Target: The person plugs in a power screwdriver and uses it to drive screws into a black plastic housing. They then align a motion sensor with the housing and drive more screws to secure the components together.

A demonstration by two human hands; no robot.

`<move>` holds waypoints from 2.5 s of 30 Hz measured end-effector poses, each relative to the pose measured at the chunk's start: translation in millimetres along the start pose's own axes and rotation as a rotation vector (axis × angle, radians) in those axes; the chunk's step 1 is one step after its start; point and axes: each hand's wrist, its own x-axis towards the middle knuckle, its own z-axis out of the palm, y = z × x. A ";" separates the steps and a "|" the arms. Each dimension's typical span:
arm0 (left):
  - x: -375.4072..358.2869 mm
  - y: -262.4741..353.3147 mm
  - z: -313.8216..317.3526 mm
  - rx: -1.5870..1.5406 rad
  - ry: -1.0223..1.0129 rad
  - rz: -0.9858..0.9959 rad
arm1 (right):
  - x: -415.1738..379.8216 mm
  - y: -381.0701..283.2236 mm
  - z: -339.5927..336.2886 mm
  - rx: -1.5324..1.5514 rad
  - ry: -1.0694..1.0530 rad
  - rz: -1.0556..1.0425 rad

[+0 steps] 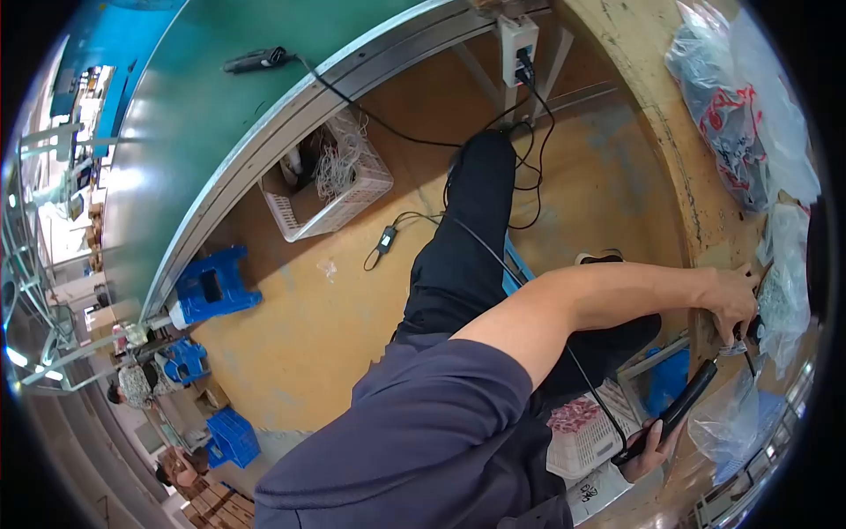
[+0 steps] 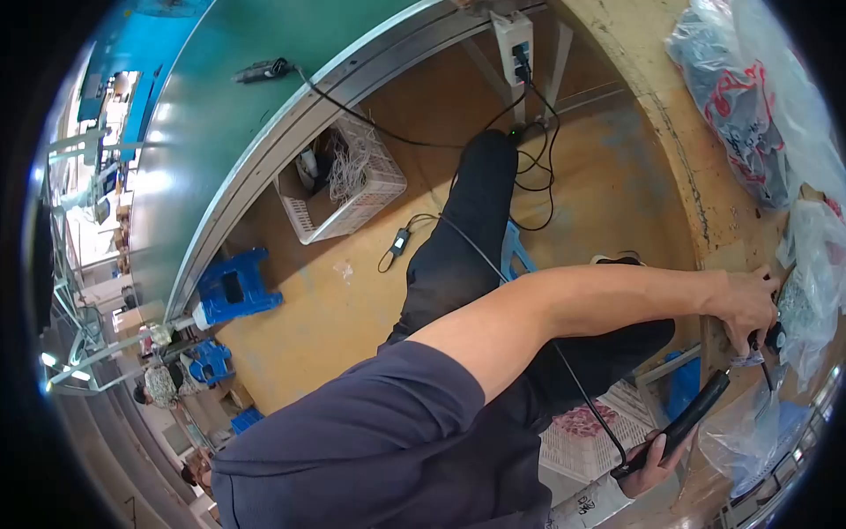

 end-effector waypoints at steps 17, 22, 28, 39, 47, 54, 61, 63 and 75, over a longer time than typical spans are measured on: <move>-35.9 -22.6 -75.3 0.111 -0.091 0.063 | -36.1 -3.2 53.6 0.466 0.195 0.053; -8.5 1.9 -97.8 0.252 -0.166 0.115 | -44.1 19.7 38.3 0.907 0.221 -0.217; -14.0 9.8 -101.3 0.365 -0.224 -0.006 | -23.6 10.1 34.9 1.219 0.062 -0.381; -20.5 21.5 -99.6 0.464 -0.082 0.171 | -18.4 -30.8 42.1 1.056 0.144 -0.348; -22.2 22.2 -99.7 0.442 -0.066 0.183 | -20.0 -45.2 46.9 0.950 0.189 -0.406; -49.8 33.3 -128.1 0.426 0.005 0.111 | -30.3 -48.5 48.5 1.023 0.163 -0.416; -271.0 174.1 -226.1 0.223 0.420 -0.414 | -18.5 -47.0 63.9 0.858 -0.191 -0.498; -327.4 213.9 -196.4 0.032 0.300 -0.527 | -2.1 -73.7 74.5 0.709 -0.239 -0.565; -646.0 333.6 -56.4 0.359 1.071 -1.588 | 48.1 -232.6 135.1 0.683 -0.758 -0.690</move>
